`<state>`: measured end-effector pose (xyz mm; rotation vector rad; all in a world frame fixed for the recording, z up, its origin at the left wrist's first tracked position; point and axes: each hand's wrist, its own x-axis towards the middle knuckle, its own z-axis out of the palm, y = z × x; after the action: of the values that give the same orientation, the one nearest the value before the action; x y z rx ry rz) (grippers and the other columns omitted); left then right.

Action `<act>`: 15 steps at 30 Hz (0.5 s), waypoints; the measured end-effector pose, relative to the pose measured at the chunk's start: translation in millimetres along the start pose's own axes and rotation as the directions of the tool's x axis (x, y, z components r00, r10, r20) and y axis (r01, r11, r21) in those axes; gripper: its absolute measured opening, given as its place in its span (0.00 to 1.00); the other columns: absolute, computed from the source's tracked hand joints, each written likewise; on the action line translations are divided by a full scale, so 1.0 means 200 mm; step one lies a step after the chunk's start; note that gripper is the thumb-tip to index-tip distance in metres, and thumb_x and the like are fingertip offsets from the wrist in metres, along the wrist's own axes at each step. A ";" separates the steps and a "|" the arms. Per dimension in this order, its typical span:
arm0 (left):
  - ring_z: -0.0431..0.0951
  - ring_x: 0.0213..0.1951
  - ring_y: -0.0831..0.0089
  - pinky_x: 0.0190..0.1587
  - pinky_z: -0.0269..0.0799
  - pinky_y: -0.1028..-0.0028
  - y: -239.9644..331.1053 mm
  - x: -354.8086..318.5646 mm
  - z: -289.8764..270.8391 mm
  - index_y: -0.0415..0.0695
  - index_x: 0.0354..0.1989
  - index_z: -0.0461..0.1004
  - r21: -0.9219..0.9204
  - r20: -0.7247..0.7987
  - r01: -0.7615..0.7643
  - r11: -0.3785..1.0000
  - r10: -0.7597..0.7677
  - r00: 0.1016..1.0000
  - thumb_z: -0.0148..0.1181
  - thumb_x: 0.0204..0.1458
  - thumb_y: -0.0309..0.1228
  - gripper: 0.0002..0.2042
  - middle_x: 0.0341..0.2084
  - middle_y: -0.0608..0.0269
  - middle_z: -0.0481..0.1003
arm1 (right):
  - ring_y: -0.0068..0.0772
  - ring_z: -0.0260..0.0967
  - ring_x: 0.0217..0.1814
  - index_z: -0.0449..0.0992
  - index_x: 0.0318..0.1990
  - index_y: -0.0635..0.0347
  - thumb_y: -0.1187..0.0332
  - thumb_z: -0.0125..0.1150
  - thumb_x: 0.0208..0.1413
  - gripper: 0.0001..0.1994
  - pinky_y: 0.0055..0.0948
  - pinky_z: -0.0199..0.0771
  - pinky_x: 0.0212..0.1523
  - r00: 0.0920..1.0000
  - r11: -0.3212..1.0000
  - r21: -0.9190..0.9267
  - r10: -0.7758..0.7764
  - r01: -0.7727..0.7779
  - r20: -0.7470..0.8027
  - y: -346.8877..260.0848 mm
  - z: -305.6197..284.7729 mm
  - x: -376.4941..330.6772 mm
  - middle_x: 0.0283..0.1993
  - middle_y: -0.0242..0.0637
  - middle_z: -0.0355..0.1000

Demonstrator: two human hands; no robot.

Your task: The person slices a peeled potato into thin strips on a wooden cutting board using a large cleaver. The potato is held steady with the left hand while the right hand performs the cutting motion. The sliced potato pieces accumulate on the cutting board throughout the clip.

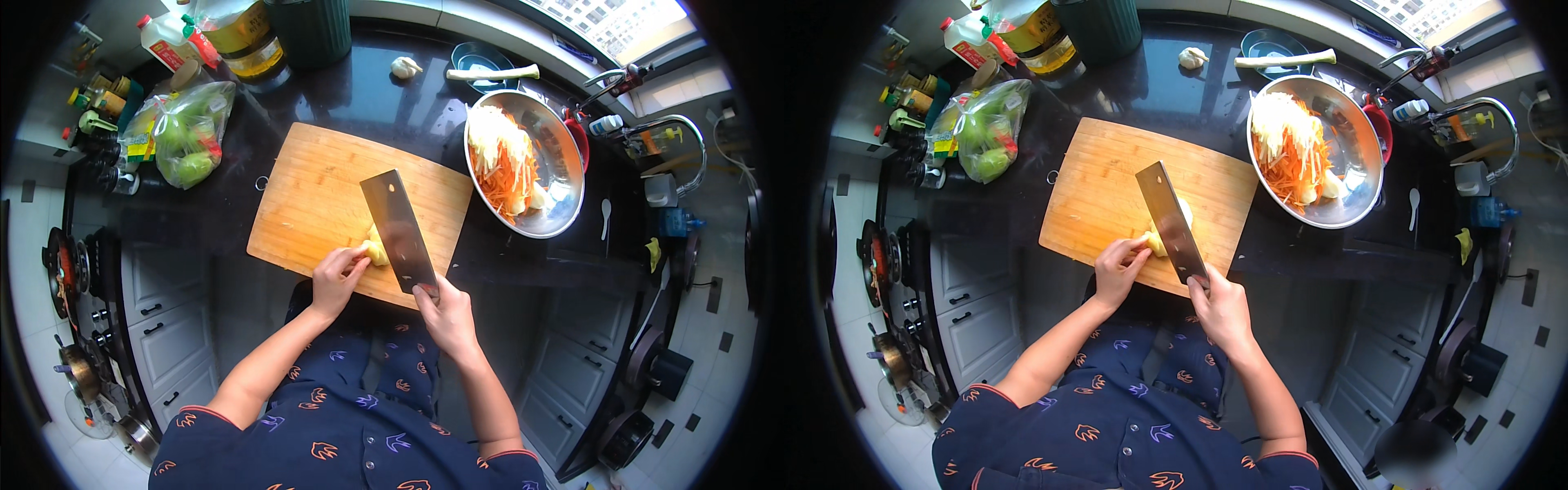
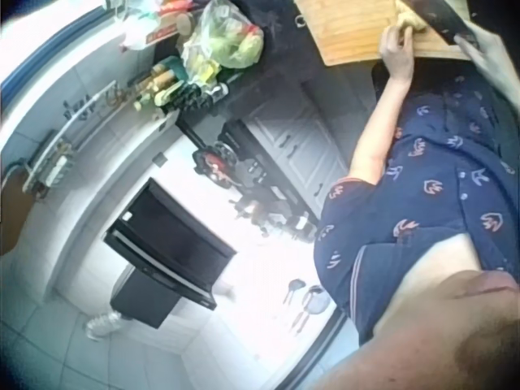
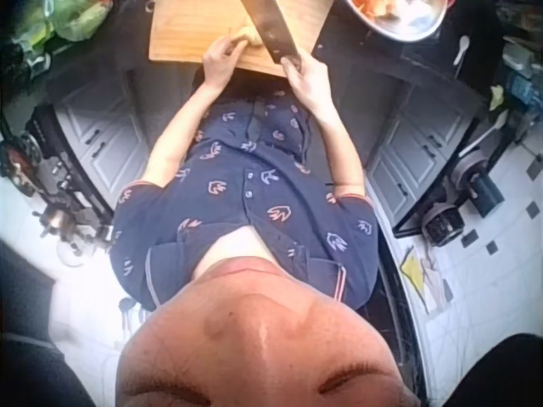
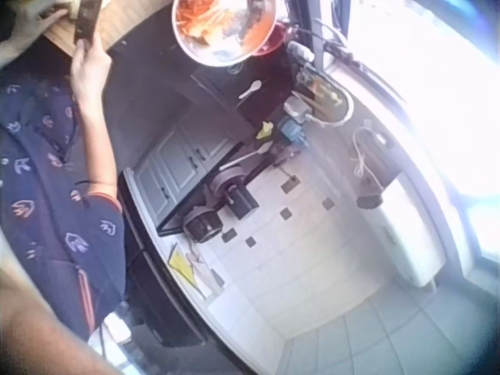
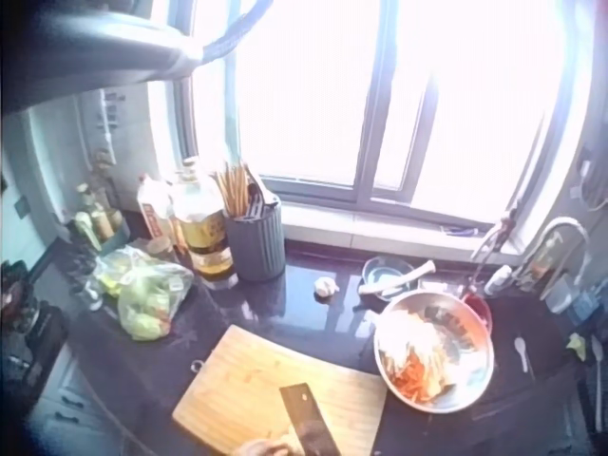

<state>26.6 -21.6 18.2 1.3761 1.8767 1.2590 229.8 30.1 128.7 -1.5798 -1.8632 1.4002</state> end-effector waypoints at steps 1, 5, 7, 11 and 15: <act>0.84 0.32 0.70 0.34 0.82 0.76 0.01 0.00 0.00 0.39 0.45 0.81 -0.003 0.000 0.009 1.000 -0.009 1.000 0.70 0.54 0.25 0.11 0.35 0.56 0.80 | 0.40 0.79 0.24 0.77 0.53 0.62 0.71 0.62 0.61 0.14 0.31 0.77 0.30 1.000 1.000 0.013 -0.006 0.006 -0.016 0.01 -0.01 -0.02 0.33 0.52 0.80; 0.83 0.33 0.72 0.34 0.82 0.77 0.04 0.00 -0.01 0.39 0.43 0.83 -0.047 -0.035 0.059 0.997 -0.060 0.998 0.70 0.54 0.26 0.09 0.35 0.57 0.81 | 0.14 0.64 0.20 0.78 0.52 0.64 0.70 0.61 0.63 0.12 0.23 0.67 0.23 0.998 0.996 0.065 0.067 -0.068 0.018 0.05 -0.01 -0.06 0.20 0.30 0.71; 0.83 0.34 0.72 0.35 0.82 0.77 0.06 0.00 -0.01 0.38 0.42 0.83 -0.082 -0.062 0.089 0.993 -0.094 0.994 0.71 0.53 0.25 0.09 0.35 0.57 0.81 | 0.13 0.63 0.19 0.78 0.52 0.64 0.70 0.61 0.63 0.12 0.22 0.65 0.21 0.990 0.986 0.093 0.130 -0.135 0.055 0.03 -0.01 -0.08 0.19 0.27 0.69; 0.83 0.36 0.72 0.35 0.81 0.76 0.08 0.01 -0.01 0.38 0.40 0.83 -0.114 -0.073 0.113 0.987 -0.121 0.990 0.71 0.53 0.25 0.08 0.35 0.56 0.82 | 0.13 0.63 0.20 0.78 0.52 0.64 0.69 0.61 0.63 0.13 0.23 0.66 0.22 0.989 0.989 0.064 0.129 -0.133 0.071 0.08 0.01 -0.10 0.20 0.28 0.70; 0.83 0.36 0.72 0.35 0.80 0.76 0.05 -0.01 0.00 0.38 0.41 0.83 -0.119 -0.067 0.108 0.987 -0.117 0.991 0.70 0.54 0.25 0.08 0.36 0.57 0.82 | 0.14 0.64 0.20 0.78 0.52 0.64 0.69 0.61 0.63 0.13 0.23 0.67 0.23 0.994 0.993 0.059 0.096 -0.099 0.060 0.13 0.03 -0.10 0.20 0.28 0.70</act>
<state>31.5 -22.1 26.3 1.1620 1.8714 1.3553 247.5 6.8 111.2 -1.6366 -1.7770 1.5450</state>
